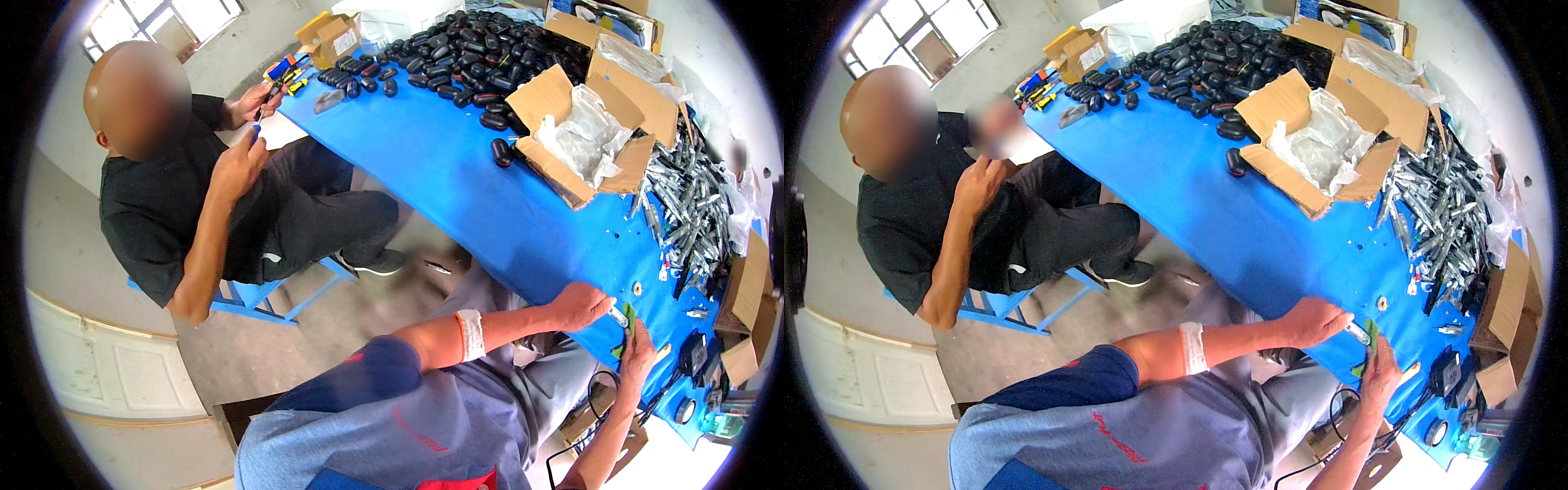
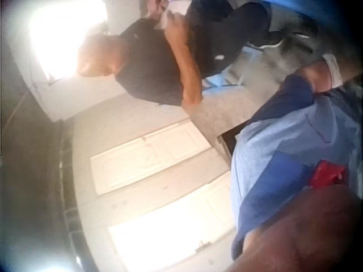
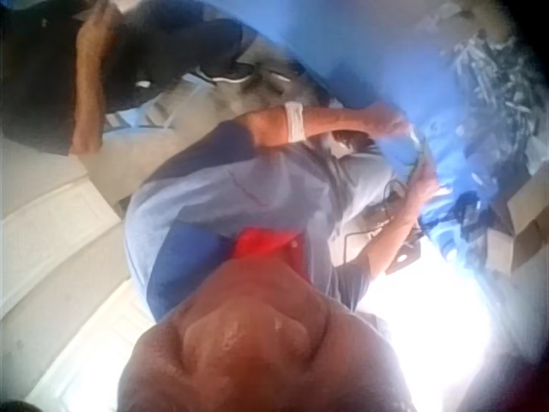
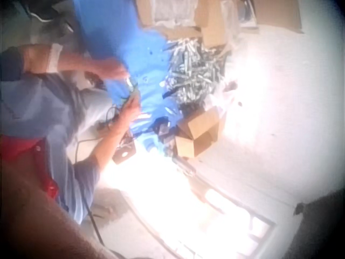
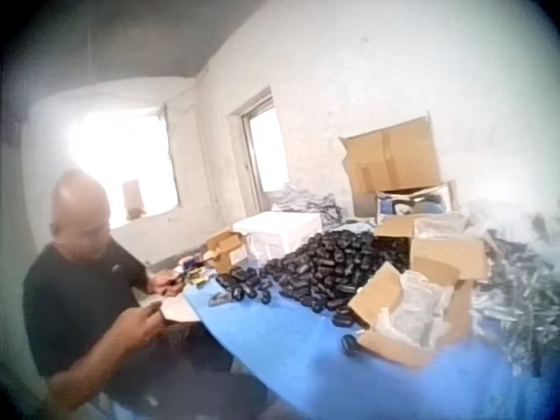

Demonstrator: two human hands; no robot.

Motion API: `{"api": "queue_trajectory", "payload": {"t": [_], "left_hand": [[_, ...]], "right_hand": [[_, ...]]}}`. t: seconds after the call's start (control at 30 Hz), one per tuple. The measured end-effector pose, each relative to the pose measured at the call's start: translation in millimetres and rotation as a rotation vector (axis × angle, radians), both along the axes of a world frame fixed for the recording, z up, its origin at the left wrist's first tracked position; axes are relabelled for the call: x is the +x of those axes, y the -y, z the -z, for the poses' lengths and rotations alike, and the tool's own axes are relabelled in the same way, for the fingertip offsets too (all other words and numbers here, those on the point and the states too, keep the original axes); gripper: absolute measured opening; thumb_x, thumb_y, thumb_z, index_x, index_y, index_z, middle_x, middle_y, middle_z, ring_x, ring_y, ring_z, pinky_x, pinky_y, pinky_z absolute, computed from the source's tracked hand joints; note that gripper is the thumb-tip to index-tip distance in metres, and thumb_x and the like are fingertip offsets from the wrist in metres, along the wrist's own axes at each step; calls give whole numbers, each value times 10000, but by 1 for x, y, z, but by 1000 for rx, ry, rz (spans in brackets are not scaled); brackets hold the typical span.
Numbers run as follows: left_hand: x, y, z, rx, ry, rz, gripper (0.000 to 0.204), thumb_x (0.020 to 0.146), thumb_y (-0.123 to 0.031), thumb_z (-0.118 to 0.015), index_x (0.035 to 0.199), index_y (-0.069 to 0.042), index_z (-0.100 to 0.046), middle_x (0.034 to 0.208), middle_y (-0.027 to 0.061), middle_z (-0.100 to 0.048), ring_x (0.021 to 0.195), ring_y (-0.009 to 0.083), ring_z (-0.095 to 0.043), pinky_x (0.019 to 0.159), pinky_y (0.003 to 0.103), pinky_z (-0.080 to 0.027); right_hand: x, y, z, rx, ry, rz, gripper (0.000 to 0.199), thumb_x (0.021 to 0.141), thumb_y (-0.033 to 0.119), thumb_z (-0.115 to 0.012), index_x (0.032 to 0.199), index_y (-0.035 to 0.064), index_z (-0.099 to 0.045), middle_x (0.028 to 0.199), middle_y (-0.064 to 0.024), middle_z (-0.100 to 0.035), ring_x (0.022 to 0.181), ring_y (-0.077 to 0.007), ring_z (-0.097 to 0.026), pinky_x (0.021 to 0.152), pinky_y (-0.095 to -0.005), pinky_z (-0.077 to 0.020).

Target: The person uses a screwdriver to secure small parts and wipes a plastic housing with a cloth. They handle and move various metal frames and plastic components on a table covered in parts and boxes.

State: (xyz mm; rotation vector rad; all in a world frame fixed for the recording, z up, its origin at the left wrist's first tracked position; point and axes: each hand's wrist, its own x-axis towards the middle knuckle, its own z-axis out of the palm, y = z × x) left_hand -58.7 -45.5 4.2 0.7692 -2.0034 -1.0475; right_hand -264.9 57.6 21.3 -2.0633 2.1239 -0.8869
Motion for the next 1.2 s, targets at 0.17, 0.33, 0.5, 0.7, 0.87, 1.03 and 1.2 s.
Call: {"api": "queue_trajectory", "payload": {"t": [0.17, 0.33, 0.5, 0.7, 0.87, 1.03, 1.2], "left_hand": [[3, 2, 0, 0, -12, 45, 462, 974, -346, -438, 655, -24, -533, 609, 220, -521, 603, 412, -553, 554, 481, -396], [-3, 2, 0, -64, -213, -37, 352, 974, -281, -449, 786, -7, -565, 699, 230, -551, 674, 413, -564, 592, 463, -416], [2, 4, 5, -45, -136, 31, 292, 961, -251, -468, 834, -12, -579, 734, 221, -575, 713, 416, -576, 608, 468, -427], [7, -4, -1, -128, -77, 13, 338, 950, -266, -488, 732, -21, -573, 667, 208, -559, 660, 407, -568, 583, 475, -414], [4, -5, -6, -88, -40, 73, 302, 930, -256, -517, 745, -27, -585, 675, 206, -568, 638, 393, -575, 583, 475, -419], [10, 9, 11, -228, 64, 154, 159, 908, -155, -524, 882, -18, -600, 777, 212, -601, 681, 367, -599, 600, 450, -451], [7, -1, -2, -113, 180, 38, 401, 982, -300, -414, 747, -25, -588, 660, 196, -584, 629, 385, -584, 564, 445, -439]], "right_hand": [[-5, -11, 3, -70, 323, 268, 291, 906, 65, -573, 1188, 6, -613, 1063, -150, -672, 907, -243, -654, 812, -343, -503], [63, 10, -15, -88, 92, -24, 329, 908, 101, -538, 1223, 17, -583, 1208, -166, -592, 1129, -326, -523, 994, -407, -384], [58, 15, -12, -63, 29, -98, 330, 904, 119, -542, 1210, -4, -563, 1207, -182, -574, 1134, -367, -500, 996, -430, -374], [40, 7, -8, -49, 16, -140, 354, 850, 45, -592, 1201, 4, -571, 1181, -198, -581, 1109, -378, -513, 955, -431, -417], [26, 0, -4, -19, 35, -138, 351, 861, 71, -572, 1208, 26, -588, 1186, -178, -595, 1116, -361, -518, 975, -421, -406], [-3, 0, -1, 26, 29, -11, 322, 874, 120, -550, 1189, 64, -593, 1136, -165, -618, 1087, -363, -535, 962, -429, -404], [42, 10, -13, -181, -6, -175, 339, 855, 136, -599, 1183, 59, -575, 1145, -157, -600, 1068, -343, -546, 939, -415, -425]]}}
